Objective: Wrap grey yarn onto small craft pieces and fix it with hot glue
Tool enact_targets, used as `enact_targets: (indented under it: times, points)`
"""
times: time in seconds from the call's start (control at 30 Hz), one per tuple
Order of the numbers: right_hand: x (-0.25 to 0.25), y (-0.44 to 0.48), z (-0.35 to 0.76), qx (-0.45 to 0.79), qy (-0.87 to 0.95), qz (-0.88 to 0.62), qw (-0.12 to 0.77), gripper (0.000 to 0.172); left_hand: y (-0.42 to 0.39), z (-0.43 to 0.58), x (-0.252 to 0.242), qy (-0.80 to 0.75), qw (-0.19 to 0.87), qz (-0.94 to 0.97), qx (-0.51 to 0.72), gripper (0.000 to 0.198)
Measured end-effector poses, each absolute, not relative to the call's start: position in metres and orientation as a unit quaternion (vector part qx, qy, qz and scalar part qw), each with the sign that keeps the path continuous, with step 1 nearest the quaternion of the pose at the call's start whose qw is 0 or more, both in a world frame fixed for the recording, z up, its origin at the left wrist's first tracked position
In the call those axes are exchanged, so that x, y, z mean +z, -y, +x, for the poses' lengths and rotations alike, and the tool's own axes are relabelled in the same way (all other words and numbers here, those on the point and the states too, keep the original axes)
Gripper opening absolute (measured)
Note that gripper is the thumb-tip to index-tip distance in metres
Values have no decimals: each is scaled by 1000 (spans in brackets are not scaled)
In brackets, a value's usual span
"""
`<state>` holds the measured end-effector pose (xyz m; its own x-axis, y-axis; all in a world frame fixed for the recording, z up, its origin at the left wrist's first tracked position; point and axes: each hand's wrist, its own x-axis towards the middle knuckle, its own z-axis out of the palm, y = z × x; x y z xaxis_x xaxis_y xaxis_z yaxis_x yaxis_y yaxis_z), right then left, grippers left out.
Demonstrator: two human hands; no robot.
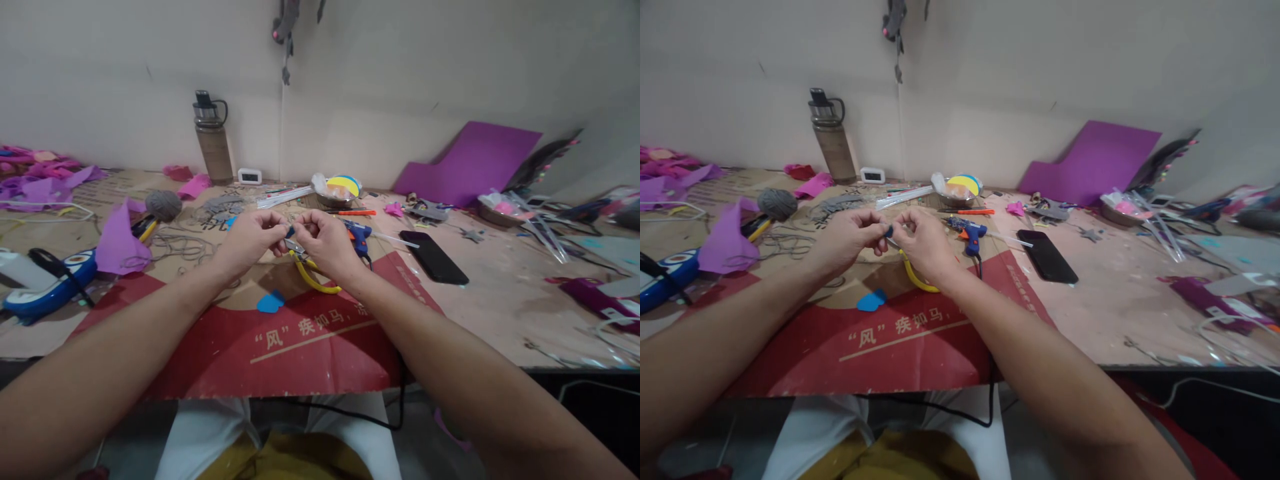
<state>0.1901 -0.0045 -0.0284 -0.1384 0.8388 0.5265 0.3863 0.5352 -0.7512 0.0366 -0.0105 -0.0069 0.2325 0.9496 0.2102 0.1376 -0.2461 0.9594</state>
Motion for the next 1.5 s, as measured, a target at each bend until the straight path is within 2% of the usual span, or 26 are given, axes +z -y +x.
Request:
enact_targets:
  times: [0.4,0.7,0.97,1.2,1.5]
  points:
    - [-28,3,197,283,718,-408,488,19,8,35,-9,-436,443,644,446,11]
    - [-29,3,197,243,725,-429,481,16,9,35,-9,-434,426,664,435,13]
    - [-28,0,200,262,713,-423,493,16,3,29,-15,-378,488,652,440,17]
    - [-28,1,198,214,733,-428,483,12,4,31,-14,-391,513,625,440,19]
    - [-28,3,196,193,748,-432,466,11,11,35,-8,-459,425,656,422,11]
